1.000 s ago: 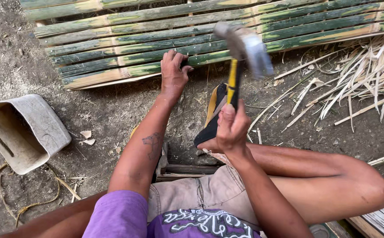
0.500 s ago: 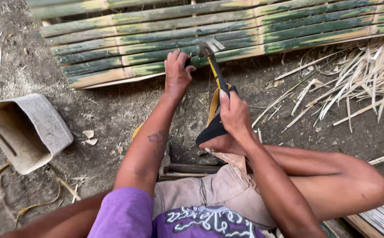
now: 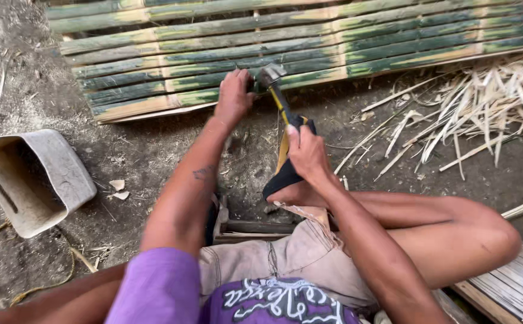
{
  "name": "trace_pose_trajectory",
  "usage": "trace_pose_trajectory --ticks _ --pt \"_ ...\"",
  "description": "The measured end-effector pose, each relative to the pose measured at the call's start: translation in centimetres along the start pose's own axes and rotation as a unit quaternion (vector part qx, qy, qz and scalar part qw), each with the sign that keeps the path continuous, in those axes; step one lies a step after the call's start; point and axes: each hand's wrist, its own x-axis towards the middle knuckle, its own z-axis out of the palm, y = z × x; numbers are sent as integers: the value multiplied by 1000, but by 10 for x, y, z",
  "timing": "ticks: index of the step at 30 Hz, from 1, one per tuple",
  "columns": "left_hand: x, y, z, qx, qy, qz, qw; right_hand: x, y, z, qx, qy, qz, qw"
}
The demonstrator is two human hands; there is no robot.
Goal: The person sits on the ground and uses a hammer to drive nails into a bamboo mat. They repeatedly pick up nails from a nearby container and secure the bamboo strips to the frame.
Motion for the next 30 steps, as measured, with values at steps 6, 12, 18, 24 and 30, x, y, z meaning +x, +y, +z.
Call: trace_pose_trajectory --ticks 6,12,18,24,30 --pt "9 -26 -217 336 -283 87 894 -36 -71 13 147 -118 -23 982" --pt "-136 -105 -398 356 -264 -168 881 -57 -194 58 195 -193 -139 952" --pt "-272 -224 -318 120 82 -383 912 -62 -276 129 146 -301 -190 923" --pt "-302 -265 -269 38 131 -463 876 -63 -309 179 55 -316 -266 909" --pt "-301 -239 -290 65 259 -405 874 -65 -317 182 38 -368 -190 909"
